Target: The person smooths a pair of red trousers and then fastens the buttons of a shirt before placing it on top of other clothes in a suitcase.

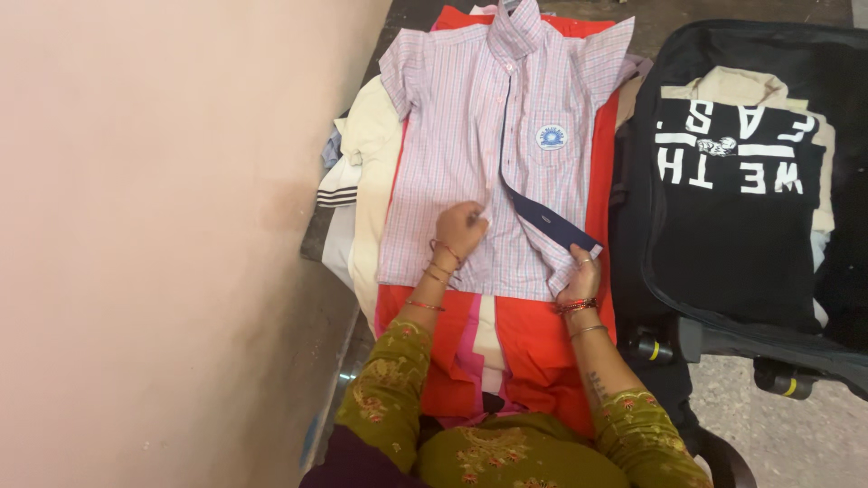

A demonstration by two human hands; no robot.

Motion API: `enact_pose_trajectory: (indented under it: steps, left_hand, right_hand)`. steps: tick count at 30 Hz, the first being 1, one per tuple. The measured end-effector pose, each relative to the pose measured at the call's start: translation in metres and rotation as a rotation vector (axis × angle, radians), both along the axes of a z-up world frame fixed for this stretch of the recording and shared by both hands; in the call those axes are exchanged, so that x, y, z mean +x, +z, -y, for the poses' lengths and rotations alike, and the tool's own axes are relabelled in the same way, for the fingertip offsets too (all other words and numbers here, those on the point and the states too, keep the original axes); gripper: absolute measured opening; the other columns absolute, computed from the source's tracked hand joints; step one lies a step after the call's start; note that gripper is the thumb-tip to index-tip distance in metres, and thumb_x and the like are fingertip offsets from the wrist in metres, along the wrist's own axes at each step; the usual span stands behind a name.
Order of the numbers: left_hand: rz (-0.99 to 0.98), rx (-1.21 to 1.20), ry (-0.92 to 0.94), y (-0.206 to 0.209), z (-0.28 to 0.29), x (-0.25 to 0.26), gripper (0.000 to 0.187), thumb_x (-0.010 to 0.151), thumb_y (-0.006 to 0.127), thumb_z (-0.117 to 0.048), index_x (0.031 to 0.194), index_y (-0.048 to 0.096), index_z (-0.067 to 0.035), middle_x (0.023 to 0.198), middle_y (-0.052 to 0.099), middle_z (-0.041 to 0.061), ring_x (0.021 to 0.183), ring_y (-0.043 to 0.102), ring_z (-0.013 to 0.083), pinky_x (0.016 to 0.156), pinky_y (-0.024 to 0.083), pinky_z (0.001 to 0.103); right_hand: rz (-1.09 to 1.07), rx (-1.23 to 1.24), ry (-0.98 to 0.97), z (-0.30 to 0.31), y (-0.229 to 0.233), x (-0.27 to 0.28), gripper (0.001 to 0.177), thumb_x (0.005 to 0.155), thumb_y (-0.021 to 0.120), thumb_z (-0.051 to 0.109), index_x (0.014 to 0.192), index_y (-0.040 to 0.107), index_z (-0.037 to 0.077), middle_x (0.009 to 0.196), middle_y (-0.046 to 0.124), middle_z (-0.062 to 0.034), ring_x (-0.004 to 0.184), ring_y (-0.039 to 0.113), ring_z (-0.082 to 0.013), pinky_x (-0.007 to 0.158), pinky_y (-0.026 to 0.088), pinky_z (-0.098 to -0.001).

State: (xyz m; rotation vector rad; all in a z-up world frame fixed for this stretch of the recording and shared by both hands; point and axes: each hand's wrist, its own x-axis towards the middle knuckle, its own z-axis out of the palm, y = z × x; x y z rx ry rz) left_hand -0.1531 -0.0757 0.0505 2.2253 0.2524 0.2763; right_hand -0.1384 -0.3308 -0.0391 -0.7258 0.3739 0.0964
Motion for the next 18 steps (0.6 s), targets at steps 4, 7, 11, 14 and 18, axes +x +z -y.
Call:
enact_pose_trajectory:
  steps: [4, 7, 11, 14, 18]
  left_hand:
    - [-0.287, 0.214, -0.175, 0.021, -0.005, -0.008, 0.036, 0.082, 0.068, -0.037, 0.105, 0.077, -0.012, 0.098, 0.077, 0.014, 0.090, 0.073, 0.0336, 0.080, 0.056, 0.045]
    - [-0.385, 0.250, -0.298, 0.022, 0.007, -0.022, 0.046, 0.076, 0.076, -0.046, 0.103, 0.073, -0.009, 0.100, 0.074, 0.016, 0.094, 0.070, 0.0349, 0.083, 0.055, 0.045]
    - [-0.262, 0.287, -0.216, 0.020, 0.018, -0.034, 0.057, 0.083, 0.071, -0.055, 0.113, 0.071, -0.007, 0.114, 0.073, 0.015, 0.107, 0.068, 0.0354, 0.092, 0.053, 0.044]
    - [-0.119, 0.421, -0.272, 0.012, 0.025, -0.048, 0.076, 0.084, 0.066, -0.060, 0.135, 0.061, -0.004, 0.134, 0.061, 0.017, 0.124, 0.055, 0.0365, 0.102, 0.044, 0.048]
    - [-0.036, 0.461, -0.292, -0.015, 0.026, -0.060, 0.089, 0.088, 0.058, -0.064, 0.150, 0.050, -0.002, 0.157, 0.040, 0.019, 0.143, 0.033, 0.0356, 0.112, 0.028, 0.052]
  right_hand:
    - [0.035, -0.011, -0.012, 0.003, -0.017, 0.002, 0.019, 0.088, 0.065, 0.009, 0.104, 0.066, -0.002, 0.101, 0.070, -0.0088, 0.092, 0.069, -0.0222, 0.087, 0.056, -0.0353]
    - [0.045, -0.017, -0.024, 0.001, -0.022, 0.005, 0.019, 0.088, 0.066, 0.009, 0.104, 0.066, -0.001, 0.102, 0.070, -0.0081, 0.093, 0.069, -0.0219, 0.089, 0.055, -0.0355]
    - [0.078, -0.049, -0.008, 0.000, -0.003, 0.001, 0.019, 0.091, 0.064, 0.009, 0.106, 0.066, -0.002, 0.103, 0.070, -0.0087, 0.095, 0.068, -0.0214, 0.090, 0.054, -0.0352]
    - [-0.046, 0.118, -0.023, -0.008, 0.042, -0.003, 0.026, 0.093, 0.060, 0.017, 0.110, 0.066, -0.001, 0.106, 0.073, -0.0097, 0.096, 0.071, -0.0239, 0.091, 0.056, -0.0368]
    - [0.164, 0.368, 0.112, -0.023, 0.097, -0.022, 0.041, 0.100, 0.056, 0.026, 0.129, 0.063, -0.003, 0.127, 0.072, -0.0133, 0.116, 0.070, -0.0262, 0.107, 0.052, -0.0377]
